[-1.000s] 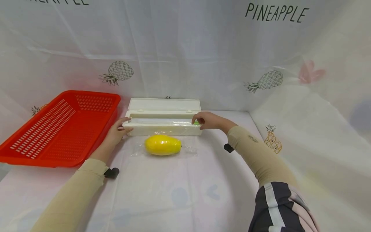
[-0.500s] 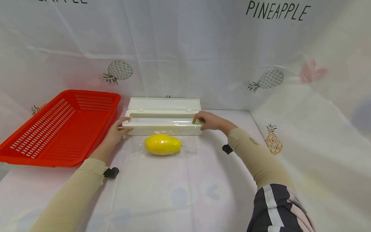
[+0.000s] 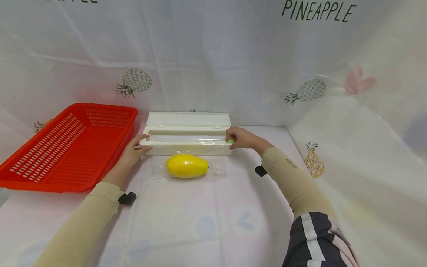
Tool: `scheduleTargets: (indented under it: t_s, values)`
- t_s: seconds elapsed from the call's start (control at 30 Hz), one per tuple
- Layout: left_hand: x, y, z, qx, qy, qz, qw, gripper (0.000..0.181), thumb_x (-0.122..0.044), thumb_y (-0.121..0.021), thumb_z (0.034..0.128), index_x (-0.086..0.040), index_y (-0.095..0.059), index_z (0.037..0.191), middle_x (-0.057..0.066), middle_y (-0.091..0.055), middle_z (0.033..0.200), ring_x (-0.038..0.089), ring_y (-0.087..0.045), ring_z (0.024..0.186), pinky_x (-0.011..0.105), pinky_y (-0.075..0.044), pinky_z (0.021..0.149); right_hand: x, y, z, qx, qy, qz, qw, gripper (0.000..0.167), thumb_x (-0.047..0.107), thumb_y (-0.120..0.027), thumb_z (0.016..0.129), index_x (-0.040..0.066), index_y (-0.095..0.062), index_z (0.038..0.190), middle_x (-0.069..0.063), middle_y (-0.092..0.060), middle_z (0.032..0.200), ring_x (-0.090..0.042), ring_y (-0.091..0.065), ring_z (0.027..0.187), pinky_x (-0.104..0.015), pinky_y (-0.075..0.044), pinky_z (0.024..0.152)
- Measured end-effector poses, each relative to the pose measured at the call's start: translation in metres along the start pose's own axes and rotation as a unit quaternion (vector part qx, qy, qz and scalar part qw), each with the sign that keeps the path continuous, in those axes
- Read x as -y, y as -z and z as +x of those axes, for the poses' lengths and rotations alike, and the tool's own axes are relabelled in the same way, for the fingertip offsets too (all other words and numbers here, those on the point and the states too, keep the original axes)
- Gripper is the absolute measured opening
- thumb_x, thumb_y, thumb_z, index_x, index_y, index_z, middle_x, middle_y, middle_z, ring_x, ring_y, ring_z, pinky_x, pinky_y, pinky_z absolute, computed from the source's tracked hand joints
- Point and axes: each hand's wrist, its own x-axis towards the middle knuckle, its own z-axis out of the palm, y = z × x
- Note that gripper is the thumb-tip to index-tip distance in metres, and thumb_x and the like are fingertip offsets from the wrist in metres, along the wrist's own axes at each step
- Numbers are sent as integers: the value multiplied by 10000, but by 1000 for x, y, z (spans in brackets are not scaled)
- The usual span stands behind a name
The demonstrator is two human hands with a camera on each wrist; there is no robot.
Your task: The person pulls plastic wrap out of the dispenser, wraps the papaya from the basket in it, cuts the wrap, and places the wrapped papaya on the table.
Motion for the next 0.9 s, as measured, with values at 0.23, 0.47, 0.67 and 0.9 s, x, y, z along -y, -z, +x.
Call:
scheduleTargets:
  t_s: [0.23,0.47,0.67,0.9]
  values:
    - [-4,-1,-1,43,53,-40,10000,534,-26,-655,921,-73,-460,1416,273,-502,1235,267,-517,957,226,-505,698,2,2,-4,7,-117,-57,9999,268,-88,-774,767,67,-622,924,-98,-477,944,-244,-445,827,-309,-433,697]
    - [-5,-1,-1,6,286,-87,9996,554,-62,-666,924,-104,-449,1433,257,-488,1265,234,-506,911,220,-457,587,9,0,-11,-218,-181,-298,9992,366,-26,-798,771,82,-655,1090,-86,-527,1010,-309,-476,855,-334,-430,720]
    - [-10,0,-4,54,719,-418,9965,573,-124,-659,941,-163,-434,1466,213,-487,1315,166,-512,902,217,-432,593,36,-7,-5,-482,210,-507,9973,412,62,-805,799,52,-643,1178,-122,-577,1058,-310,-496,879,-377,-449,757]
    - [-18,-2,-8,-25,926,-433,9948,581,-186,-665,942,-182,-433,1475,180,-439,1394,202,-487,974,245,-462,658,68,-26,18,-323,543,-317,9975,397,79,-789,821,50,-629,1182,-100,-609,1159,-294,-541,1019,-442,-462,901]
